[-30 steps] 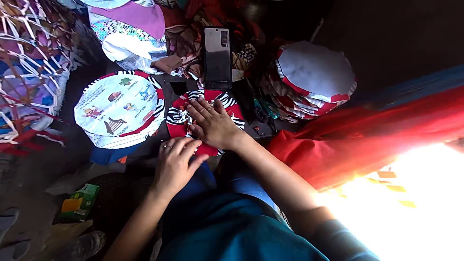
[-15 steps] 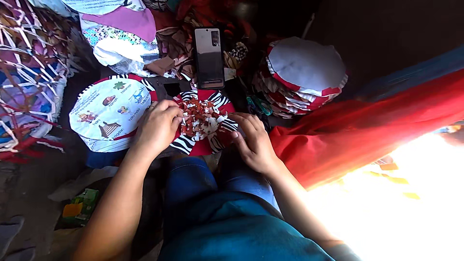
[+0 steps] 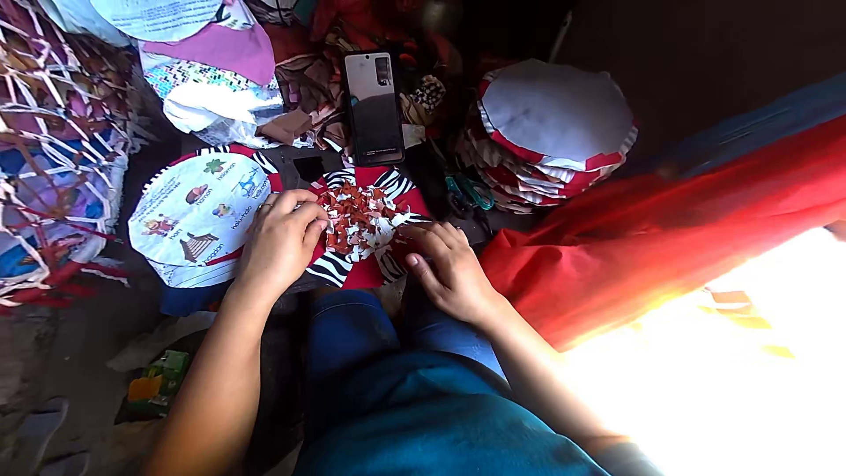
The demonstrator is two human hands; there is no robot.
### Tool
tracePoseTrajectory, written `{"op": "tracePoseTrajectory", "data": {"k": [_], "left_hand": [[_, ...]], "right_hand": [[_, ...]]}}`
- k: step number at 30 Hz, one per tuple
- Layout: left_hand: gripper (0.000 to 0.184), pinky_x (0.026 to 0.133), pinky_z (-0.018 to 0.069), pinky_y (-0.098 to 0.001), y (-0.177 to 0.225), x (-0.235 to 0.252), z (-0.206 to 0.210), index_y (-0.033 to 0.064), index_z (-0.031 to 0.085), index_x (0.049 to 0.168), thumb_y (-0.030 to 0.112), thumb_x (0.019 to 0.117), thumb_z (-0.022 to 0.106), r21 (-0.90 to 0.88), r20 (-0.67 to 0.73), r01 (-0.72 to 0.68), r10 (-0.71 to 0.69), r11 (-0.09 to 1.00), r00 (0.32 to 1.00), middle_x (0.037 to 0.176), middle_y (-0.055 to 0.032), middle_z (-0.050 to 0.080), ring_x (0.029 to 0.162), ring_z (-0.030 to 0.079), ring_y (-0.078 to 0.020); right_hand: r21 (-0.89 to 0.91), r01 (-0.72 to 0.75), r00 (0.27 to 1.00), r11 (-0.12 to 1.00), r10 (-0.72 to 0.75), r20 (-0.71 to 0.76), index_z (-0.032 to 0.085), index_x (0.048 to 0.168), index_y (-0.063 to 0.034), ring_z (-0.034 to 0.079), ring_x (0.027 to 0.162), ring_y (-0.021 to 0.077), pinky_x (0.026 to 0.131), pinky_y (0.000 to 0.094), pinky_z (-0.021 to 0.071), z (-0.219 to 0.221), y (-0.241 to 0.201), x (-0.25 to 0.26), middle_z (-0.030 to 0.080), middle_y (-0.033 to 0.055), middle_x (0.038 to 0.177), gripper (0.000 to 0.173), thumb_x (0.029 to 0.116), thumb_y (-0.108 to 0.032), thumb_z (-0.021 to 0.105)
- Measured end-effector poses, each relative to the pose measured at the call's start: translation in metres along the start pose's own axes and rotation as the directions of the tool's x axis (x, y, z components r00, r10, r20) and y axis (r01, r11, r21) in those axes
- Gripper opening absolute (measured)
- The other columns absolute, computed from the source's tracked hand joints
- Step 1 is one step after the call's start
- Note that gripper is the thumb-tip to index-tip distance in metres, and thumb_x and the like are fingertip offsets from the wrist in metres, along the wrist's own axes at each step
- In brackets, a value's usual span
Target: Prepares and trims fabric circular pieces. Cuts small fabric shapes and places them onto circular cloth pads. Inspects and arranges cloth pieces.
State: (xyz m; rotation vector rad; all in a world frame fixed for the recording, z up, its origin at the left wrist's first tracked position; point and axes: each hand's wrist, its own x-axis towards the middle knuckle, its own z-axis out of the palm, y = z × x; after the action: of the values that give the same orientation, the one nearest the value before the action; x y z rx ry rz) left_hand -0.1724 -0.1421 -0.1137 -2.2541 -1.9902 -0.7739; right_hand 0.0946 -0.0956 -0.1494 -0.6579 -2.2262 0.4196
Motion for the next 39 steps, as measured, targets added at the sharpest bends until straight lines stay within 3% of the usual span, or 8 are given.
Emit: {"op": "tracePoseTrajectory", "data": {"k": [6,10,20,25,27,30,33,39], "left_hand": [[0.023,0.101,0.0433,-0.0647,0.000,0.001,0.002,0.0027,0.073,0.117,0.002,0.0969,0.062,-0.021,0.008,-0.043,0.043,0.999,0.999,0.129,-0.0229,0.065,0.123,0.057,-0.0477],[0.014,0.102,0.0434,-0.0626,-0.005,0.004,0.006,0.0018,0.075,0.102,0.005,0.0975,0.062,-0.026,0.025,-0.052,0.052,0.998,0.998,0.126,-0.0224,0.065,0.122,0.057,-0.0453],[0.019,0.101,0.0444,-0.0594,0.007,-0.024,0.018,0.0020,0.075,0.103,0.011,0.0987,0.058,-0.043,-0.059,-0.018,0.016,0.999,0.998,0.125,-0.0208,0.065,0.121,0.058,-0.0425],[0.033,0.105,0.0441,-0.0560,0.007,-0.030,0.013,0.0009,0.070,0.121,0.007,0.0985,0.048,-0.099,-0.089,0.066,-0.075,0.993,0.993,0.132,-0.0198,0.064,0.124,0.058,-0.0395],[0.036,0.109,0.0420,-0.0539,0.013,-0.026,0.009,-0.0008,0.065,0.130,0.011,0.1037,0.044,-0.085,-0.100,0.123,-0.131,0.989,0.986,0.139,-0.0199,0.060,0.131,0.056,-0.0374],[0.049,0.120,0.0276,-0.0576,0.018,-0.021,0.013,0.0005,0.048,0.150,0.028,0.1098,0.037,0.040,0.026,0.186,-0.187,0.982,0.982,0.157,-0.0186,0.045,0.148,0.038,-0.0367],[0.054,0.122,0.0134,-0.0646,0.015,-0.023,0.025,-0.0008,0.043,0.153,0.032,0.1098,0.040,0.128,0.137,0.167,-0.184,0.978,0.973,0.159,-0.0205,0.041,0.152,0.031,-0.0380],[0.054,0.125,0.0180,-0.0566,0.008,-0.028,0.001,-0.0004,0.034,0.158,0.028,0.1112,0.031,-0.019,0.017,0.258,-0.258,0.966,0.966,0.161,-0.0193,0.038,0.153,0.028,-0.0349]], "right_hand": [[-0.007,0.002,1.000,1.000,-0.002,-0.004,0.068,0.123,0.0011,0.065,0.108,0.0318,0.091,0.0510,0.0488,0.002,0.001,-0.002,0.071,0.0150,0.116,0.038,0.1019,-0.024,0.049],[-0.010,0.003,1.000,1.000,-0.003,0.007,0.069,0.122,0.0005,0.065,0.110,0.0317,0.092,0.0513,0.0487,0.005,0.001,-0.003,0.071,0.0144,0.115,0.038,0.1026,-0.025,0.049],[-0.012,-0.004,1.000,1.000,0.004,0.022,0.069,0.122,0.0000,0.065,0.109,0.0320,0.092,0.0518,0.0485,0.006,0.003,-0.003,0.071,0.0143,0.115,0.037,0.1020,-0.025,0.050],[-0.017,-0.011,1.000,1.000,0.011,0.016,0.068,0.121,0.0024,0.065,0.108,0.0329,0.092,0.0485,0.0505,0.007,0.005,0.000,0.071,0.0162,0.114,0.034,0.1002,-0.017,0.050],[-0.079,-0.032,0.999,0.996,0.034,0.028,0.066,0.126,0.0045,0.063,0.117,0.0364,0.100,0.0498,0.0496,0.010,0.003,0.005,0.068,0.0196,0.122,0.037,0.0992,-0.016,0.052],[-0.253,-0.041,0.984,0.967,0.084,0.159,0.049,0.147,0.0052,0.043,0.144,0.0392,0.117,0.0557,0.0341,0.020,0.003,0.012,0.049,0.0223,0.152,0.058,0.1048,-0.034,0.044],[-0.363,-0.028,0.952,0.931,0.136,0.276,0.038,0.154,0.0044,0.031,0.152,0.0382,0.121,0.0593,0.0233,0.031,0.003,0.012,0.036,0.0223,0.162,0.073,0.1056,-0.050,0.036],[-0.333,-0.040,0.953,0.942,0.136,0.271,0.036,0.156,0.0030,0.029,0.153,0.0364,0.121,0.0599,0.0227,0.026,0.005,0.008,0.035,0.0203,0.163,0.073,0.1062,-0.051,0.032]]}}
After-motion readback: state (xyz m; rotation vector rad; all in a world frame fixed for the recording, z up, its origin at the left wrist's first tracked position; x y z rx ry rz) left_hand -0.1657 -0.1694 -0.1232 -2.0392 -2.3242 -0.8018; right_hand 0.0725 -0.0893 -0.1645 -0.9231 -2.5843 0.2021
